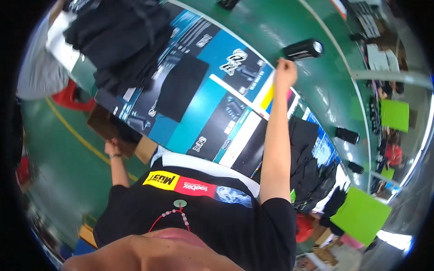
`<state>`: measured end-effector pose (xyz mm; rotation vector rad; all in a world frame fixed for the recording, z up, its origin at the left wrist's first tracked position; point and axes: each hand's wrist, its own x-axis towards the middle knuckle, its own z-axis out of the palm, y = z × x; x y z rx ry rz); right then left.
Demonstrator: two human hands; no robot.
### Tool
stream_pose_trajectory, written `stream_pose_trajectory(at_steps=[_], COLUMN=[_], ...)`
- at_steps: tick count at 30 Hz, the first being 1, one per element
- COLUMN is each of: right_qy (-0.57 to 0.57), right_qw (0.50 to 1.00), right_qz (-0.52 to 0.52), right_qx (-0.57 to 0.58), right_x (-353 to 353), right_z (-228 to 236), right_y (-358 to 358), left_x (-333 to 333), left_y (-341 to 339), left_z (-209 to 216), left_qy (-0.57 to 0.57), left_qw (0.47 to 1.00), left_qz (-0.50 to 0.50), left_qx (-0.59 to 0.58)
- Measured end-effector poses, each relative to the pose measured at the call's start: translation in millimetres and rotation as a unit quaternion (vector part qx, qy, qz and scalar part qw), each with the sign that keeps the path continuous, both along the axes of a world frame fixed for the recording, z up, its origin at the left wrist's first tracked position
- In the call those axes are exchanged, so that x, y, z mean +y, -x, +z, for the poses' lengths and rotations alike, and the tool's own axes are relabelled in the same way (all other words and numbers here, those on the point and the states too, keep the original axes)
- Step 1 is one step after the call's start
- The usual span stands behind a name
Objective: The person picks up black fabric pieces one at a time, holds them up to a black cylindrical object on the workbench, and then places the handled pieces into a cardboard box on the floor.
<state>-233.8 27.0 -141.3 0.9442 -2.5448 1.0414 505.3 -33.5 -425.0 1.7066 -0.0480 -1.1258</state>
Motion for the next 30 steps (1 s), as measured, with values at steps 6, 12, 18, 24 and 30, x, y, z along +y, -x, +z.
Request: stream_pose_trajectory(at_steps=[6, 12, 18, 24, 30], right_qy=[0.074, 0.073, 0.128, 0.17, 0.271], right_qw=[0.974, 0.966, 0.949, 0.91, 0.772], right_qz=[-0.005, 0.134, 0.138, 0.176, 0.308], right_qx=[-0.214, -0.207, -0.251, -0.333, -0.485], right_x=[24, 76, 159, 164, 118], right_z=[36, 87, 118, 103, 99], right_y=[-8, -5, -35, -69, -109], left_x=[-94, -66, -37, -54, -1], left_y=[79, 240, 362, 388, 452], left_z=[298, 446, 410, 345, 400], left_qy=[0.338, 0.565, 0.457, 0.395, 0.372], left_qw=[0.895, 0.736, 0.52, 0.472, 0.574], left_qz=[-0.056, -0.209, -0.588, -0.641, -0.724], left_qx=[-0.286, -0.309, -0.418, -0.46, 0.086])
